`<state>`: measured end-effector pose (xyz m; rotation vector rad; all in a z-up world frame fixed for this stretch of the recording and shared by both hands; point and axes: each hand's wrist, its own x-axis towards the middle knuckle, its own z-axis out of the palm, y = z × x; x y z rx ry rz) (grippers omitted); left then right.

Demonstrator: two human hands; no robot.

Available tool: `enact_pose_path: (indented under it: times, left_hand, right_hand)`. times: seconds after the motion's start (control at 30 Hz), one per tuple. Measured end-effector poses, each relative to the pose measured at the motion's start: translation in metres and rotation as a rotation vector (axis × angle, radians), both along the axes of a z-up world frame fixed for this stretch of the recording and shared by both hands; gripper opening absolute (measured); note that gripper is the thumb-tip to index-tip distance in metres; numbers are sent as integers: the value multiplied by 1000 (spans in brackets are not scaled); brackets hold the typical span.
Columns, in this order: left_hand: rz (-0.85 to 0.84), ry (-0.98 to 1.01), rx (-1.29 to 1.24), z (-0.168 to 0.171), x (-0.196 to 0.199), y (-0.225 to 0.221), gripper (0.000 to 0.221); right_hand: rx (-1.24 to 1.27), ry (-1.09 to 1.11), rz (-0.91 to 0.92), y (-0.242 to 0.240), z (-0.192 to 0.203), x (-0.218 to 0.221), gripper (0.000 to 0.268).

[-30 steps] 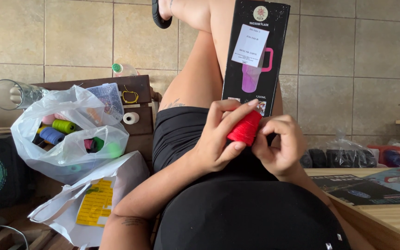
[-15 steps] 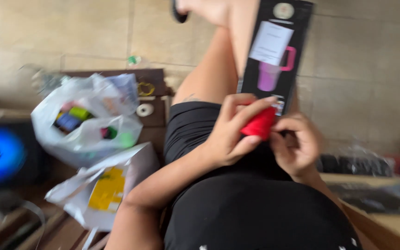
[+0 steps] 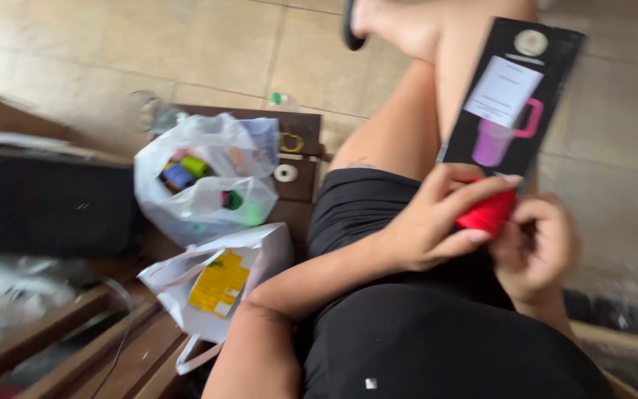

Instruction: The person is seated at a low table in a clothing store, organizing various materials. They examine a product card and small papers, sort through a bag of colorful thread spools, select a red spool, and use scissors to cut a piece of thread.

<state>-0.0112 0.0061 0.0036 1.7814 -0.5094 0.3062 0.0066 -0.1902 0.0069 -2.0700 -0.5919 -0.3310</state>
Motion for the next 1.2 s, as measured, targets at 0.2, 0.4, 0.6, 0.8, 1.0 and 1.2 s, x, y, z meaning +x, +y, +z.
enact_pose_path:
  times: [0.2,0.4,0.6,0.8,1.0,1.2]
  left_hand:
    - [8,78,38,7,4,2,57]
    - [111,1,212,-49,20,-16,63]
    - [128,88,479,-119,49,-43,73]
    - [194,134,514,-151,62,-67,62]
    - [685,-140,870,-118,11,-45,22]
    - [543,-169,897,-64,-9,23,44]
  right_hand:
    - [187,-207,12,9,7,7,26]
    - [224,77,4,-11,-13,18,17]
    - [26,350,-41,-52,-66,40,11]
    - [2,379,154,-21,-57,51,5]
    - [-51,493,265,10,-29,39,10]
    - [-10,517,410,7,-34,51,6]
